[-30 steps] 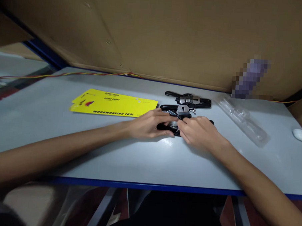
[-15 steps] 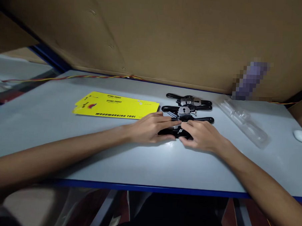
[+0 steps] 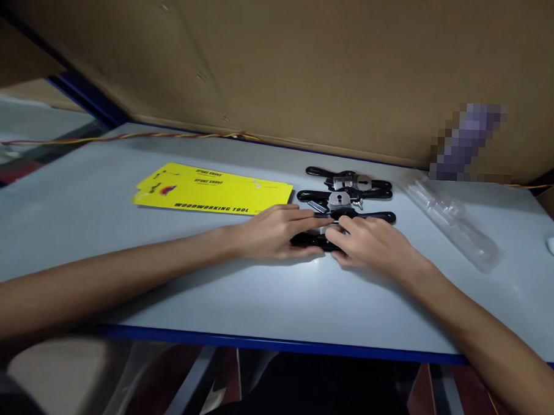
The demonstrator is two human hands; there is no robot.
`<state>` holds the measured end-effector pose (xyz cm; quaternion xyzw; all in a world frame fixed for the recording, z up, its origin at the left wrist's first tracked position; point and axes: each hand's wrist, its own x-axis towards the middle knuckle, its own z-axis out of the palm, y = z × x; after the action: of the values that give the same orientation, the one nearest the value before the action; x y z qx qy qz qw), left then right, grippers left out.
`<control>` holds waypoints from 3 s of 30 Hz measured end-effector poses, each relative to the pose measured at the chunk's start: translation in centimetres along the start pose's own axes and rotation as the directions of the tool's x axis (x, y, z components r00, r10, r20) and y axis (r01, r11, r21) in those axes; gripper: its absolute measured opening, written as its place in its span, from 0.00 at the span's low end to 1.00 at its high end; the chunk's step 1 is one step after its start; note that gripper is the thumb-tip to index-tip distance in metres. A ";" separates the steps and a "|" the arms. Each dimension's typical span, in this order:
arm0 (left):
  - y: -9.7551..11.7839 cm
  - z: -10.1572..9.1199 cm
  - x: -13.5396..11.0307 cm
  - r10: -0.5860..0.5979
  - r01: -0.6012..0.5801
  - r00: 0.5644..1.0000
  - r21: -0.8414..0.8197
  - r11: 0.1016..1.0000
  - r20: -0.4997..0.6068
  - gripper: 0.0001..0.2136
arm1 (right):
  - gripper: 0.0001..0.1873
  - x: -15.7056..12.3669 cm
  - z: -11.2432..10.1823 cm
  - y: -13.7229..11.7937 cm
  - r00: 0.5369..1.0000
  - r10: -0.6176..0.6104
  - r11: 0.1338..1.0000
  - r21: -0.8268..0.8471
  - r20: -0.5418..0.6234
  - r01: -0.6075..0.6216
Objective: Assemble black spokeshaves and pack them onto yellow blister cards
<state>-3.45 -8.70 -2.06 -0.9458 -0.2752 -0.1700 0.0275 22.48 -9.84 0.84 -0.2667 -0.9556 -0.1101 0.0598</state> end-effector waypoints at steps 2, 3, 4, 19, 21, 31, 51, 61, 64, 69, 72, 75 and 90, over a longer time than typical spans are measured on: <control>0.2 -0.1 0.0 -0.009 0.008 1.000 0.022 1.000 0.018 0.26 | 0.10 0.2 0.2 0.0 0.999 -0.031 0.999 0.009 -0.039 0.032; 0.2 -0.2 -0.1 -0.011 0.010 1.000 0.030 0.999 0.022 0.26 | 0.11 0.4 0.3 0.0 0.998 -0.039 0.999 0.015 -0.049 0.039; 0.2 -0.2 -0.1 -0.010 0.009 1.000 0.036 0.999 0.023 0.26 | 0.11 0.5 0.3 0.0 0.998 -0.038 0.999 0.020 -0.052 0.039; 1.6 -0.8 0.0 0.036 -0.033 0.999 -0.080 0.996 0.030 0.23 | 0.12 -0.2 -0.9 1.2 0.980 0.172 0.956 0.257 -0.103 -0.141; 1.8 -1.2 0.2 0.018 -0.013 0.999 -0.146 0.989 0.030 0.24 | 0.11 0.1 -1.2 2.8 0.941 0.319 0.916 0.292 -0.116 -0.275; -2.3 -1.2 1.5 -0.268 0.262 0.963 -0.227 0.938 0.006 0.16 | 0.14 5.7 -0.9 7.2 0.862 0.412 0.788 0.359 0.296 -0.500; -1.0 -2.1 1.8 -0.358 0.323 0.933 -0.344 0.882 -0.042 0.16 | 0.20 5.4 -5.0 9.0 0.838 0.215 0.643 0.573 0.502 -0.509; -1.2 -1.0 1.3 -0.245 0.219 0.967 -0.263 0.940 -0.071 0.20 | 0.16 6.0 -4.3 7.6 0.855 0.089 0.711 0.568 0.510 -0.413; -1.1 -0.9 1.3 -0.255 0.234 0.965 -0.233 0.944 -0.061 0.20 | 0.17 5.9 -4.3 8.0 0.849 0.151 0.731 0.520 0.506 -0.441; -0.8 -0.7 1.1 -0.291 0.257 0.953 -0.290 0.922 -0.080 0.21 | 0.14 5.3 -4.0 9.4 0.816 0.323 0.810 0.305 0.480 -0.501; -0.9 -0.4 0.9 -0.273 0.248 0.960 -0.285 0.926 -0.054 0.23 | 0.12 5.3 -3.6 9.2 0.813 0.317 0.823 0.284 0.488 -0.491; -1.2 -0.1 0.9 -0.212 0.210 0.977 -0.263 0.942 0.021 0.22 | 0.11 5.6 -3.2 8.3 0.831 0.286 0.821 0.325 0.476 -0.469; -1.2 -0.6 0.2 -0.127 0.094 0.961 -0.143 0.985 -0.245 0.21 | 0.10 5.5 -5.0 7.5 0.827 0.259 0.751 0.434 0.499 -0.497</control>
<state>-4.08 -7.67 -1.47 -0.8992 -0.3101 -0.3084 -0.0089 22.00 -2.04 7.95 -0.4473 -0.8602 0.2406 -0.0459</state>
